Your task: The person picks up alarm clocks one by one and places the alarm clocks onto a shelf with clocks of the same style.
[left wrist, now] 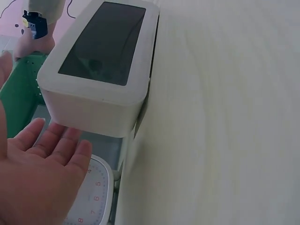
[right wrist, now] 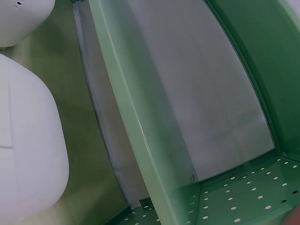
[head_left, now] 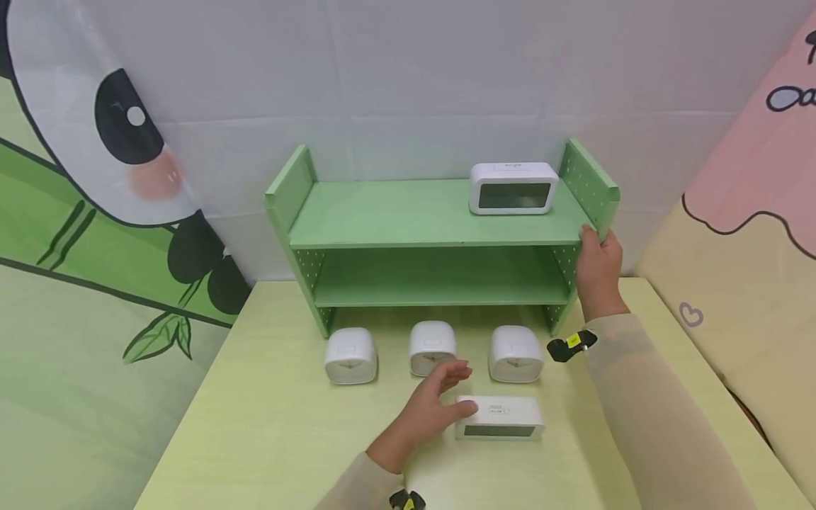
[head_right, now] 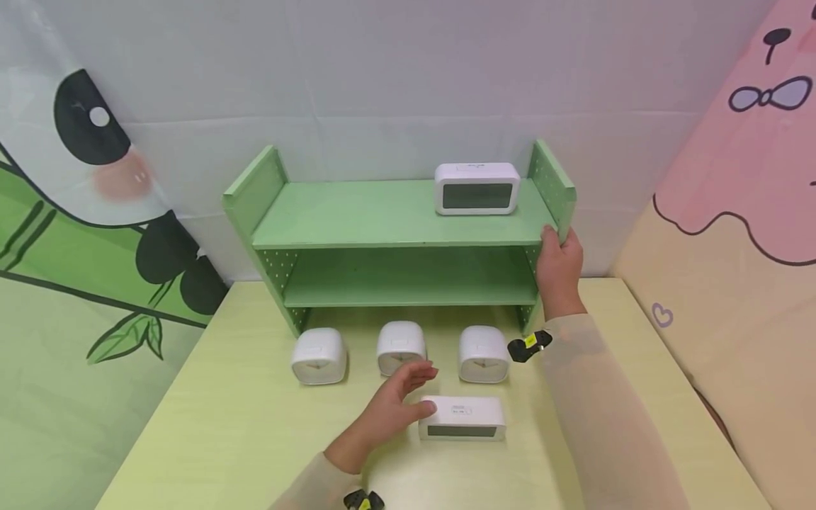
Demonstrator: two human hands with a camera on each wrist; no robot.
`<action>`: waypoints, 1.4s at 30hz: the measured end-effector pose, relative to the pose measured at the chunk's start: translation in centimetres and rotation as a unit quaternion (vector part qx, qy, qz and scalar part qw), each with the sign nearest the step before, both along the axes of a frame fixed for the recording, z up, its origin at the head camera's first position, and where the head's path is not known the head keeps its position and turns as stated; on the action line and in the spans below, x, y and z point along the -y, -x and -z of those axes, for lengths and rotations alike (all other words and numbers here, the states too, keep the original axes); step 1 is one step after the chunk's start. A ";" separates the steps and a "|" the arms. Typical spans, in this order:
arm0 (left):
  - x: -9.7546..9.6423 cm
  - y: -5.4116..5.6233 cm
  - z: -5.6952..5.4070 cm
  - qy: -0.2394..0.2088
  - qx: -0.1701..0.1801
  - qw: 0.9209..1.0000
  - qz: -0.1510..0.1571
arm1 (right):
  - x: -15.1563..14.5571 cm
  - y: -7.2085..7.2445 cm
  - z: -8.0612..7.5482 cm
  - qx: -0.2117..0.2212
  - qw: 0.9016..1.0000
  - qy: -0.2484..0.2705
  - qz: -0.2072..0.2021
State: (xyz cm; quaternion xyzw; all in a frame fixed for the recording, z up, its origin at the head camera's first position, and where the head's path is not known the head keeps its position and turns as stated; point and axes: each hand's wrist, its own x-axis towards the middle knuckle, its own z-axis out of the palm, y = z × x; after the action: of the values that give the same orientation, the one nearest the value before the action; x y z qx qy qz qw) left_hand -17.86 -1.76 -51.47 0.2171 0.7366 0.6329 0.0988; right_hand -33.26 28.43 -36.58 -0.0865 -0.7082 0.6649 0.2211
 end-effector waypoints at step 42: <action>-1.5 -0.9 2.1 0.043 0.066 0.997 0.021 | -0.1 0.0 0.0 -0.006 1.000 -0.004 0.002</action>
State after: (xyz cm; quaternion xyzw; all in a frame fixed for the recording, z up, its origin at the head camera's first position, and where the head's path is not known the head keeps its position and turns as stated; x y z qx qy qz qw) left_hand -16.99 -0.26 -53.53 0.1858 0.7504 0.6111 0.1702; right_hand -33.23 28.55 -36.54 -0.0833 -0.7094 0.6619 0.2274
